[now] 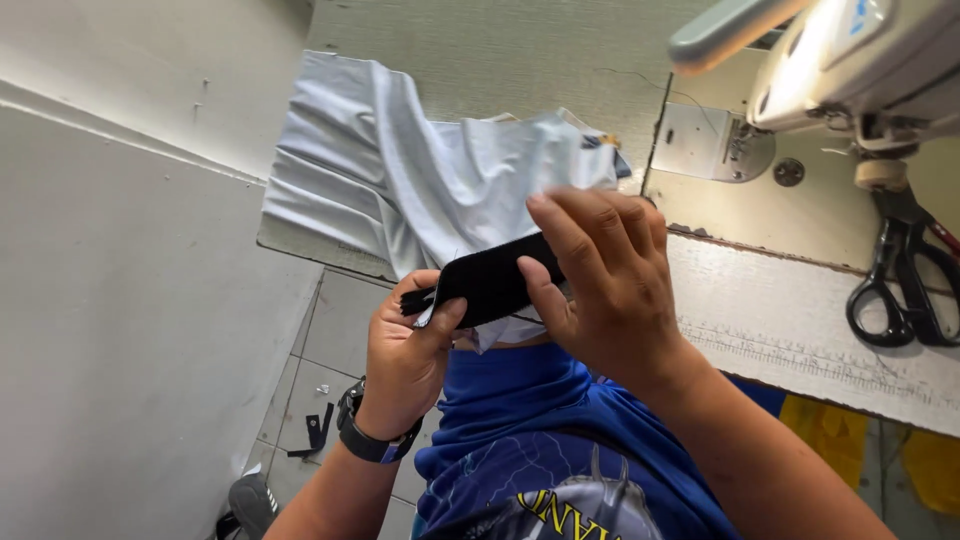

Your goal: Attaching a zipper to a piece of fabric using an industrial sewing machine.

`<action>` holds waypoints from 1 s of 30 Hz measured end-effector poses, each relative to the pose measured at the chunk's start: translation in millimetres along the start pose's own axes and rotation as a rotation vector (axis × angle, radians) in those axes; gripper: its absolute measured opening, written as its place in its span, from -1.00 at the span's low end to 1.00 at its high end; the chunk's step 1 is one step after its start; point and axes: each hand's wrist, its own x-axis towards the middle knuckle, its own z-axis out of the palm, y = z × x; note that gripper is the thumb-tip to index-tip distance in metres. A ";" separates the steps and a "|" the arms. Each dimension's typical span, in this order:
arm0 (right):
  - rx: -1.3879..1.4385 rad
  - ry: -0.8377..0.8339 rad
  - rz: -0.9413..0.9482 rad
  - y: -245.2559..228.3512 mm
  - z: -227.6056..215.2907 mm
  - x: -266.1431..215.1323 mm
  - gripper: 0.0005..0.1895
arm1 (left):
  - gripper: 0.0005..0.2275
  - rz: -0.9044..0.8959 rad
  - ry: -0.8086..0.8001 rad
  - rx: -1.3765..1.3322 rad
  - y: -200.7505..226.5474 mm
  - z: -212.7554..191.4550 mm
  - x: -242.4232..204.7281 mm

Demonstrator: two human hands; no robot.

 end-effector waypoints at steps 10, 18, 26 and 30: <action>-0.118 -0.091 -0.208 -5.1 -2.8 14.8 -0.88 | -0.87 -0.116 0.033 -0.059 -31.6 -24.3 6.3; -0.121 -0.247 -0.378 -17.8 -14.3 -9.3 -0.81 | -0.80 -0.196 -0.046 -0.120 -16.2 -20.0 4.7; -0.158 -0.271 -0.355 -13.6 -11.7 -30.2 -0.78 | -0.65 -0.146 -0.131 0.213 9.0 -0.7 0.5; -0.112 -0.240 -0.235 -18.9 -20.0 -34.2 -0.87 | -0.90 0.080 -0.121 0.499 11.4 1.1 -2.6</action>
